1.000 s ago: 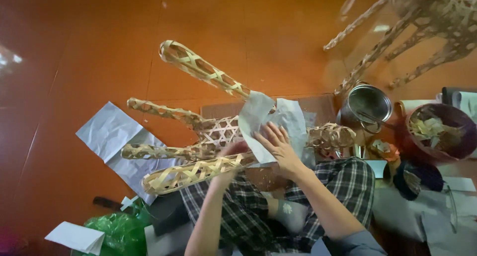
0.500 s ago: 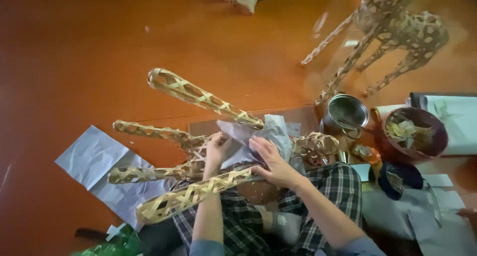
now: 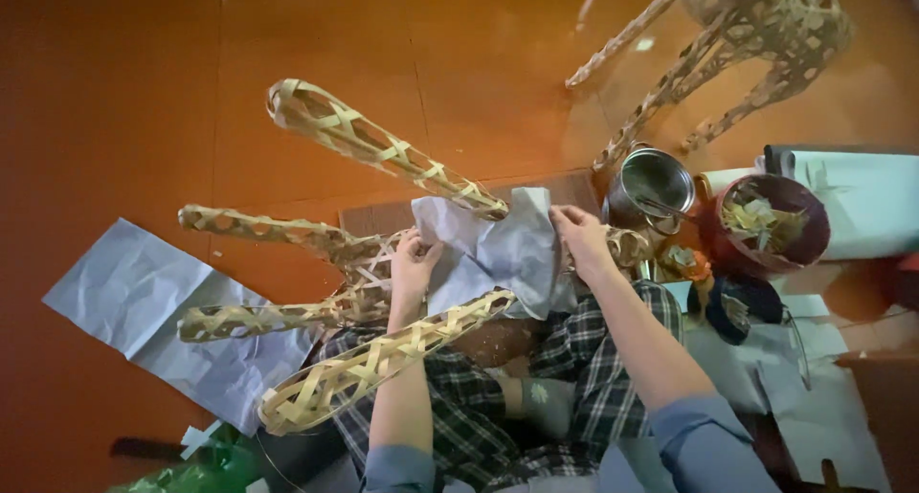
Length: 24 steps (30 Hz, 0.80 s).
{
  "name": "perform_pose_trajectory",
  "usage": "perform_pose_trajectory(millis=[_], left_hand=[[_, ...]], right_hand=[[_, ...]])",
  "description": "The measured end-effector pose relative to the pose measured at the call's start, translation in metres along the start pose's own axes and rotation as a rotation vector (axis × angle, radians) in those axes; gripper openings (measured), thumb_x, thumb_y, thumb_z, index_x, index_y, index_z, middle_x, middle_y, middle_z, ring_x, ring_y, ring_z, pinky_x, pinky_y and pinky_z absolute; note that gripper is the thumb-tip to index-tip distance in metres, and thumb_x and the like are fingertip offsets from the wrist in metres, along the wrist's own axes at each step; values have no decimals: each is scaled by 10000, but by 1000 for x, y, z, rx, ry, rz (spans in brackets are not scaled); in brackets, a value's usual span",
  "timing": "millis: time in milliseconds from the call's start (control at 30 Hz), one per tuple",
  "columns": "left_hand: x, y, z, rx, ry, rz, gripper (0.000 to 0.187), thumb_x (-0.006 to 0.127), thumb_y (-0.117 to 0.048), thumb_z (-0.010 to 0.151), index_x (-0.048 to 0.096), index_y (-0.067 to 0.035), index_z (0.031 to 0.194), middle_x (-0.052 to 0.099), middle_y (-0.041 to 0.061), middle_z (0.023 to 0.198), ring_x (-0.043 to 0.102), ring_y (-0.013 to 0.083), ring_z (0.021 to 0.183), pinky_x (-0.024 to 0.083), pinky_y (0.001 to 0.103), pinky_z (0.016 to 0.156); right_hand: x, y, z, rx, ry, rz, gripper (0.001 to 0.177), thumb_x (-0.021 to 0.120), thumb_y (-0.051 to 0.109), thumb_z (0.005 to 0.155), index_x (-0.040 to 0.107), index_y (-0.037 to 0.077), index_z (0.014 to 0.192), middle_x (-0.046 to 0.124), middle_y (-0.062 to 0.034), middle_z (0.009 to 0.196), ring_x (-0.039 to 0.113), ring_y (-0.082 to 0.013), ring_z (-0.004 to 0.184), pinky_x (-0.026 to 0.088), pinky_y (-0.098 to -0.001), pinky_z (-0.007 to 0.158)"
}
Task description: Wrapping a woven giraffe sculpture with paper by cutting and applying pieces
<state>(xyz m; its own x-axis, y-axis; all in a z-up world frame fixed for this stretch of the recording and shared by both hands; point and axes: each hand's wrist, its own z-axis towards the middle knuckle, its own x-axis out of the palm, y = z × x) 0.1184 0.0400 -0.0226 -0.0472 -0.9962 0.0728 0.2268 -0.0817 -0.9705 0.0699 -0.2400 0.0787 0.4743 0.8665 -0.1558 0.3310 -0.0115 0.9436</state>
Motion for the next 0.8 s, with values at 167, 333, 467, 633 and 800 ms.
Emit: perform_pose_trajectory(millis=[167, 333, 467, 633, 800], left_hand=[[2, -2, 3, 45, 4, 47, 197, 778, -182, 821, 664, -27, 777, 632, 142, 997, 559, 316, 1113, 345, 448, 1083], [8, -10, 5, 29, 10, 30, 171, 781, -114, 786, 655, 2, 790, 603, 155, 1059, 565, 319, 1105, 410, 422, 1030], [11, 10, 6, 138, 5, 185, 252, 807, -172, 762, 615, -12, 733, 604, 180, 1033, 566, 426, 1106, 442, 483, 978], [10, 31, 7, 107, -11, 259, 301, 783, -194, 792, 551, -12, 736, 612, 206, 1084, 532, 475, 1159, 415, 546, 987], [9, 20, 5, 81, -27, 234, 292, 796, -191, 781, 562, -40, 696, 636, 182, 1074, 555, 461, 1149, 432, 526, 982]], right_hand=[[-4, 40, -22, -457, -193, -253, 186, 547, 235, 1035, 611, 109, 915, 544, -55, 732, 503, -152, 718, 442, -305, 652], [-12, 35, -14, -438, -261, -530, 237, 470, 374, 1058, 562, 161, 1011, 632, -186, 828, 628, -415, 846, 472, -499, 724], [-18, 26, -4, -343, -264, -668, 256, 436, 470, 1046, 535, 235, 1029, 679, -138, 875, 655, -407, 901, 498, -526, 755], [-17, 49, -14, -781, -356, -540, 56, 591, 130, 994, 559, 85, 993, 633, -155, 865, 648, -346, 796, 519, -393, 639], [1, 37, -57, -1075, -9, -522, 156, 598, 29, 895, 606, 121, 770, 518, -58, 654, 532, -232, 610, 462, -294, 564]])
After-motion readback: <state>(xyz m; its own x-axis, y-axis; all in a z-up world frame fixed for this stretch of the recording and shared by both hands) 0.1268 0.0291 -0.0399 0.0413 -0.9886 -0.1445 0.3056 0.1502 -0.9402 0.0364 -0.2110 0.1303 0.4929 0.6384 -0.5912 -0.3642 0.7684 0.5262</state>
